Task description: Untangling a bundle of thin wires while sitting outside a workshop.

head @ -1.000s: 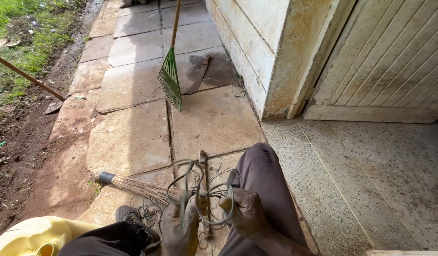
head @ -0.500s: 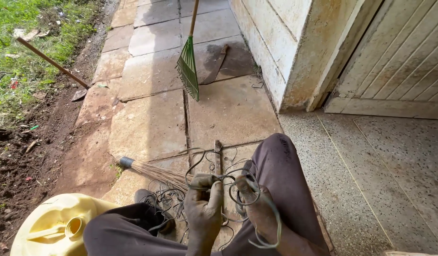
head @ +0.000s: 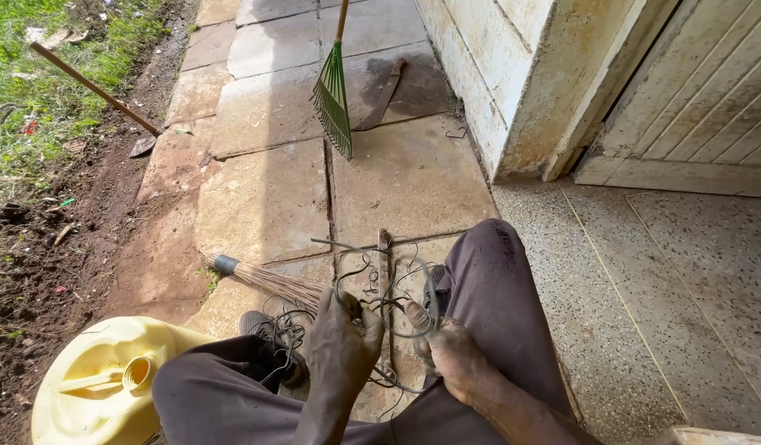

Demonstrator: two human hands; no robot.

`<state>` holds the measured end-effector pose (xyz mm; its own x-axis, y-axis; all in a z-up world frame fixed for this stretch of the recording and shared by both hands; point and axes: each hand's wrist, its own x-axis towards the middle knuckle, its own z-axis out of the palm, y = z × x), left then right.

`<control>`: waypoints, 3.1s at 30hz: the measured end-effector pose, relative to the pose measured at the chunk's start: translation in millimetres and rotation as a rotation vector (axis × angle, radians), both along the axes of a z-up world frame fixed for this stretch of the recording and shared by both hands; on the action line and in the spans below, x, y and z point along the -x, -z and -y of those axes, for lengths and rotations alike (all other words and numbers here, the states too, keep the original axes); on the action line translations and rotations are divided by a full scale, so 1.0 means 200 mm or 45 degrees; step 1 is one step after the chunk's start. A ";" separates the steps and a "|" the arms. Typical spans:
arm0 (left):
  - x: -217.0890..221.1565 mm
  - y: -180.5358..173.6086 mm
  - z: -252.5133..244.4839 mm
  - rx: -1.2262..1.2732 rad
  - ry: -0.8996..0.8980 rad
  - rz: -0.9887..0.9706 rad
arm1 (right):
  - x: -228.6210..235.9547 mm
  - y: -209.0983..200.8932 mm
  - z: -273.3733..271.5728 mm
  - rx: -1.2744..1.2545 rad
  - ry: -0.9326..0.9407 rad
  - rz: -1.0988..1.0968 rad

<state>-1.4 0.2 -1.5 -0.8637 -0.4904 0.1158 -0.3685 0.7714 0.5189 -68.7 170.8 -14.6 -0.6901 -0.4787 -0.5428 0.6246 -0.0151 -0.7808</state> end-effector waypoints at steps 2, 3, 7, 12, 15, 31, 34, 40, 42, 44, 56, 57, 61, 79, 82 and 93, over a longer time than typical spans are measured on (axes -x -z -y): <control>0.01 0.08 0.04 0.151 -0.016 -0.029 | -0.02 -0.06 -0.02 0.055 -0.070 0.096; 0.02 0.12 0.06 0.297 -0.024 -0.064 | -0.04 -0.08 -0.04 0.106 -0.132 0.187; -0.01 0.15 0.20 0.409 -0.103 0.033 | 0.09 -0.06 -0.16 0.308 -0.113 -0.289; -0.06 -0.24 0.16 -0.946 -0.153 0.050 | 0.27 -0.23 -0.25 -0.301 -0.022 -1.209; -0.09 -0.21 0.22 -0.764 -0.214 0.020 | 0.35 -0.48 -0.32 -0.479 -0.071 -1.586; -0.07 -0.14 0.22 -1.661 -0.134 -0.383 | 0.78 -0.46 -1.06 -1.261 0.354 -2.331; -0.10 -0.09 0.28 -1.435 -0.057 -0.445 | 0.95 -0.40 -1.22 -0.919 0.528 -1.924; -0.07 -0.10 0.18 -1.376 0.277 -0.312 | 0.84 -0.66 -0.90 -2.007 -0.339 -1.094; -0.08 -0.06 0.11 -1.431 0.347 -0.363 | 0.76 -0.66 -0.79 -1.838 -0.532 -1.000; -0.06 -0.11 0.05 -1.353 0.313 -0.334 | 0.70 -0.59 -0.73 -1.721 -0.463 -1.405; -0.11 -0.12 -0.03 -1.110 0.332 -0.530 | 0.05 -0.39 0.02 -0.260 -0.529 -1.684; -0.12 -0.13 -0.03 -1.115 0.348 -0.511 | 0.05 -0.34 0.01 -0.163 -0.393 -1.702; -0.12 -0.10 -0.02 -1.204 0.398 -0.462 | 0.07 -0.29 -0.03 -0.392 -0.474 -1.718; -0.11 -0.07 -0.10 -0.653 0.529 -0.020 | 0.31 -0.10 0.08 0.070 0.199 -0.236; -0.11 -0.08 -0.10 -0.415 0.622 -0.021 | 0.29 -0.09 0.10 0.019 0.067 -0.306; -0.13 -0.27 -0.08 -1.100 0.607 0.282 | 0.32 -0.02 0.04 0.243 -0.144 -0.433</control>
<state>25.0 15.9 52.1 -0.9505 0.0711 -0.3026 -0.2759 0.2556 0.9266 -133.1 163.0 -10.0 -0.7522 -0.6319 -0.1867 0.3373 -0.1258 -0.9329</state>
